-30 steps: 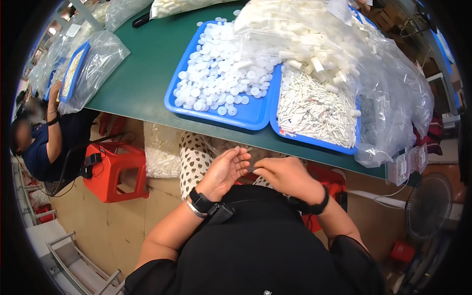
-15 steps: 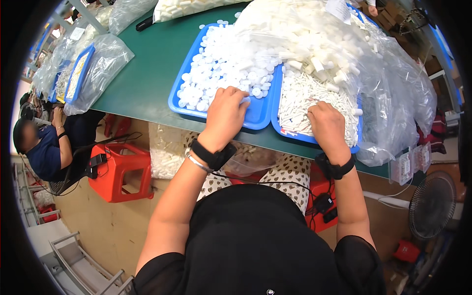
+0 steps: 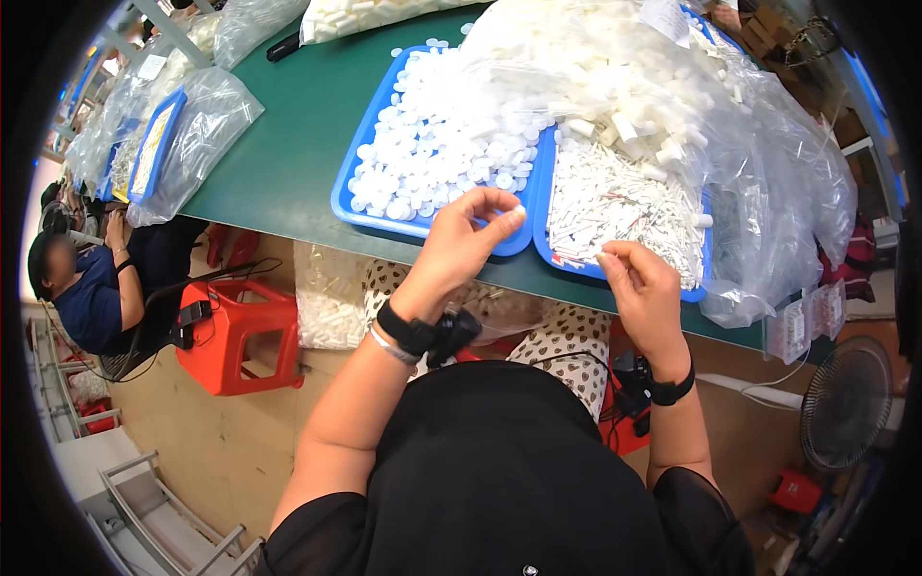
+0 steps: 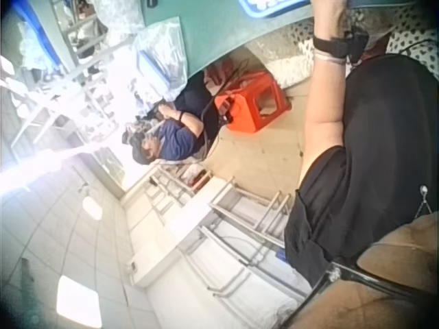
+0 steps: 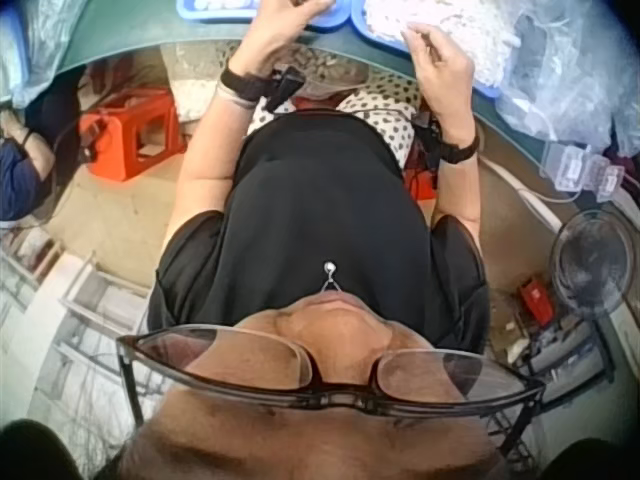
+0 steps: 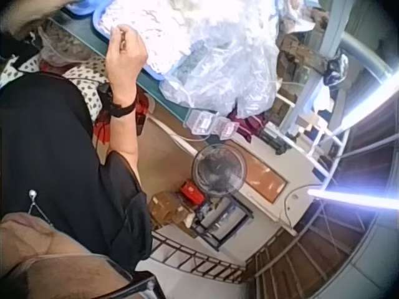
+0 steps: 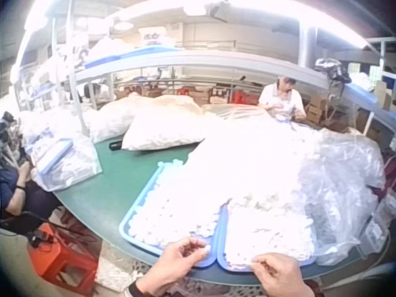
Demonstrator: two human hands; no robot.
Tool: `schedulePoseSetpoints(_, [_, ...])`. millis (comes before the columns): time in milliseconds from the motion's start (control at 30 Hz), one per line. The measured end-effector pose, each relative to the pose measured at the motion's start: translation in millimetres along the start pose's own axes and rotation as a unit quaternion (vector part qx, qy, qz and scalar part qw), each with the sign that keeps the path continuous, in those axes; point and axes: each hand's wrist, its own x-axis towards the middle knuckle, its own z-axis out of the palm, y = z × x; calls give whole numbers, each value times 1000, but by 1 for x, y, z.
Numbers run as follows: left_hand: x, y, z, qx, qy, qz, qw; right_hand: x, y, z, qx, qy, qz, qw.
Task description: The person repeatedly picks small white cylindrical objects and thin white sticks from blue trays on a table. They insert the sticks into the cylindrical objects by hand and place the assembled units back into the tray.
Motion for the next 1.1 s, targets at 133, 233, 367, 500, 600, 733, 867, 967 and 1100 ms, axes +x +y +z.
schedulePoseSetpoints(133, [-28,-8,3,-429,-98,-152,885,-5,-14,6,-48,-19,-124,991])
schedulePoseSetpoints(233, [-40,-16,10,-521,-123,-175,826,-6,-21,9,-87,-32,-158,983])
schedulePoseSetpoints(367, [-44,-29,14,-556,-120,-189,800,-9,-20,14,-132,-35,-185,973])
schedulePoseSetpoints(500, [-47,-24,14,-523,-115,-184,824,-10,-24,12,-174,-37,-201,963])
schedulePoseSetpoints(600, [-48,-21,15,-468,-101,-171,861,-10,-25,11,-185,-50,-217,957])
schedulePoseSetpoints(733, [-52,-18,23,-438,-110,-169,876,-10,-22,18,-154,-51,-234,959])
schedulePoseSetpoints(867, [-55,-31,30,-491,-126,-192,840,-16,-11,29,-88,-58,-191,976])
schedulePoseSetpoints(967, [-60,-36,38,-522,-120,-189,823,-22,-22,34,173,-126,111,970])
schedulePoseSetpoints(1100, [-63,-37,45,-536,-148,-189,810,-24,-8,39,376,-158,264,874])
